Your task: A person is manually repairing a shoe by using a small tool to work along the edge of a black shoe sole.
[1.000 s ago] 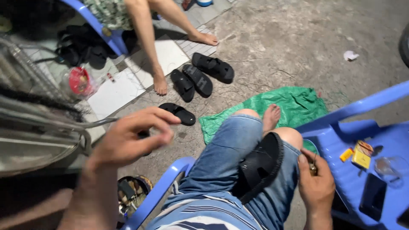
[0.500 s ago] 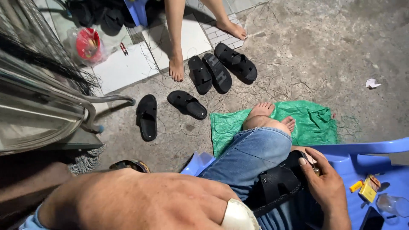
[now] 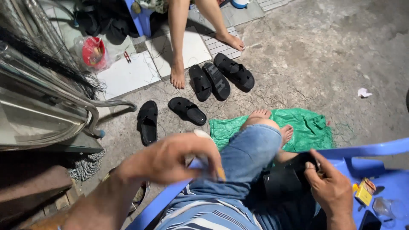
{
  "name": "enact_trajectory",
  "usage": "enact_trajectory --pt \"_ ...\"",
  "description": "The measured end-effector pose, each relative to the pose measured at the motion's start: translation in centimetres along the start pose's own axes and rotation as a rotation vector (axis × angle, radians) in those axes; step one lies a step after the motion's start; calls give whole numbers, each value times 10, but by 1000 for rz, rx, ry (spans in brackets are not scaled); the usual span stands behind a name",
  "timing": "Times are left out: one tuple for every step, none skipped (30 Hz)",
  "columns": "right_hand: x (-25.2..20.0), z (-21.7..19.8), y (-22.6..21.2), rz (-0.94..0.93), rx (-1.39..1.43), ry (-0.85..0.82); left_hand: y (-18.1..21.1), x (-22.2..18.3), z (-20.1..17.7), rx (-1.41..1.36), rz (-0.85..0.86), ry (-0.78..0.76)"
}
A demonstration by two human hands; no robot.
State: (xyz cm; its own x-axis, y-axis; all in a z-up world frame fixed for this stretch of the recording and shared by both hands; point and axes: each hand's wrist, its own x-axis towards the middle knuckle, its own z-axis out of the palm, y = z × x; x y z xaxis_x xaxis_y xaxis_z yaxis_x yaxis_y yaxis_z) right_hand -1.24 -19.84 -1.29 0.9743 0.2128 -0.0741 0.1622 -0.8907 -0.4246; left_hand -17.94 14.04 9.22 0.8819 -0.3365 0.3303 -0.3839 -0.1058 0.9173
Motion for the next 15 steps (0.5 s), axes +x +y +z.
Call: enact_trajectory --pt "-7 -3 4 -70 -37 148 -13 -3 5 108 -233 139" --pt "-11 -3 6 -67 -30 162 -26 -5 9 117 -223 131" --pt "-16 -4 9 -115 -53 214 -39 -7 12 101 -607 281" --pt "-20 -2 11 -165 -74 268 -52 -9 15 88 -987 436" --pt "-26 5 13 -164 -64 284 -89 -29 18 103 -975 434" --pt "-30 12 14 -148 -85 210 -126 -49 20 290 -1027 438" --pt "-34 19 15 -131 -106 135 -163 -67 20 478 -1074 443" --pt "-36 26 19 -133 -98 148 -177 -84 23 489 -1064 445" --pt "-36 33 22 -214 -41 188 -191 -100 25 495 -1107 431" --pt "-38 41 27 -290 15 235 -206 -114 26 503 -1145 411" --pt "-39 32 15 -285 22 253 -213 -120 25 517 -1130 408" --pt "-42 24 4 -191 134 215 -219 -130 27 532 -1248 387" --pt "-45 17 -8 -97 246 178 -226 -139 28 548 -1366 366" --pt "-45 15 -12 -90 244 180 -231 -147 30 548 -1363 358" --pt "-44 13 -17 -55 210 68 -237 -154 32 517 -1396 369"
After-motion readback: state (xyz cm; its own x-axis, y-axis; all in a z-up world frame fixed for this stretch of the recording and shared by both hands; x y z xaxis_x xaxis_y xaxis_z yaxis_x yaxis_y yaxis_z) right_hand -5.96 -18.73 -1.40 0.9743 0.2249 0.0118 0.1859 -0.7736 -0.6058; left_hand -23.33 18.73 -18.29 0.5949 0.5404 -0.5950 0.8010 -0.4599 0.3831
